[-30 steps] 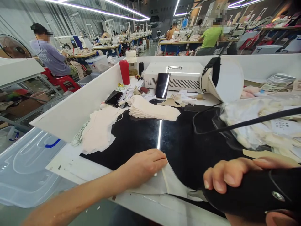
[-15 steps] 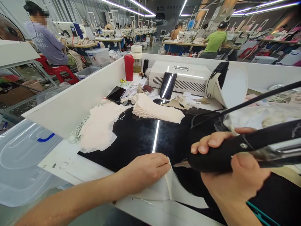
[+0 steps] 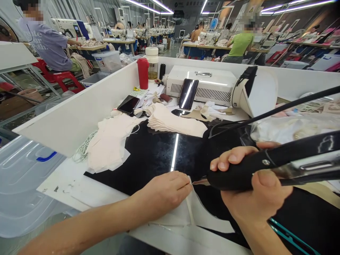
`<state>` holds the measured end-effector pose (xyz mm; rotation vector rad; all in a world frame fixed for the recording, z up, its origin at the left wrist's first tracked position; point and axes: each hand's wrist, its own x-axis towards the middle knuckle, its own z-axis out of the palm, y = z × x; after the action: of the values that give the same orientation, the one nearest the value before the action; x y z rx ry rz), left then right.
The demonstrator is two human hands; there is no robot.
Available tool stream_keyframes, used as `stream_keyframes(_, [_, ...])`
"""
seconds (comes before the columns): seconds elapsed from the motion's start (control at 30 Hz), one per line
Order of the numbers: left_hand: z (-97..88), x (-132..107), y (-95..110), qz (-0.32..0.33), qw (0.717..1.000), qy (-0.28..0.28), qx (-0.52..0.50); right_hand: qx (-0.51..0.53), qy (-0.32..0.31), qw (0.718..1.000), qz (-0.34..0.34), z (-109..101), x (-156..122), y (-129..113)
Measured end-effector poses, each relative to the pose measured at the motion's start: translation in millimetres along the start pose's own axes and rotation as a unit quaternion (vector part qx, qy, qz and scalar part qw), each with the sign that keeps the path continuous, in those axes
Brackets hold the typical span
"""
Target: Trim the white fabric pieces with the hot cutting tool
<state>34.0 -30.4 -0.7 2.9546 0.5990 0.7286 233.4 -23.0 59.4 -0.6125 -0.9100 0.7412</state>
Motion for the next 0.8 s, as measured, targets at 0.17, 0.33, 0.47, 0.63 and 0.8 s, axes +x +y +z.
stream_keyframes(0.17, [0.4, 0, 0, 0.001, 1.0, 0.009, 0.015, 0.009, 0.002, 1.0, -0.001, 1, -2, 1])
stream_keyframes(0.33, [1.0, 0, 1, 0.002, 0.999, 0.03, 0.026, -0.01, -0.002, 1.0, -0.01, 1, -3, 1])
stream_keyframes(0.47, [-0.4, -1, 1, 0.002, 0.999, 0.029, 0.014, -0.023, 0.005, 1.0, -0.012, 4, -4, 1])
stream_keyframes(0.63, [0.9, -4, 1, 0.001, 0.999, 0.022, 0.043, -0.008, 0.003, 1.0, -0.006, 2, -4, -4])
stream_keyframes(0.8, [1.5, -5, 3, 0.019, 0.996, 0.054, 0.062, 0.004, -0.003, 1.0, -0.013, -2, -9, -10])
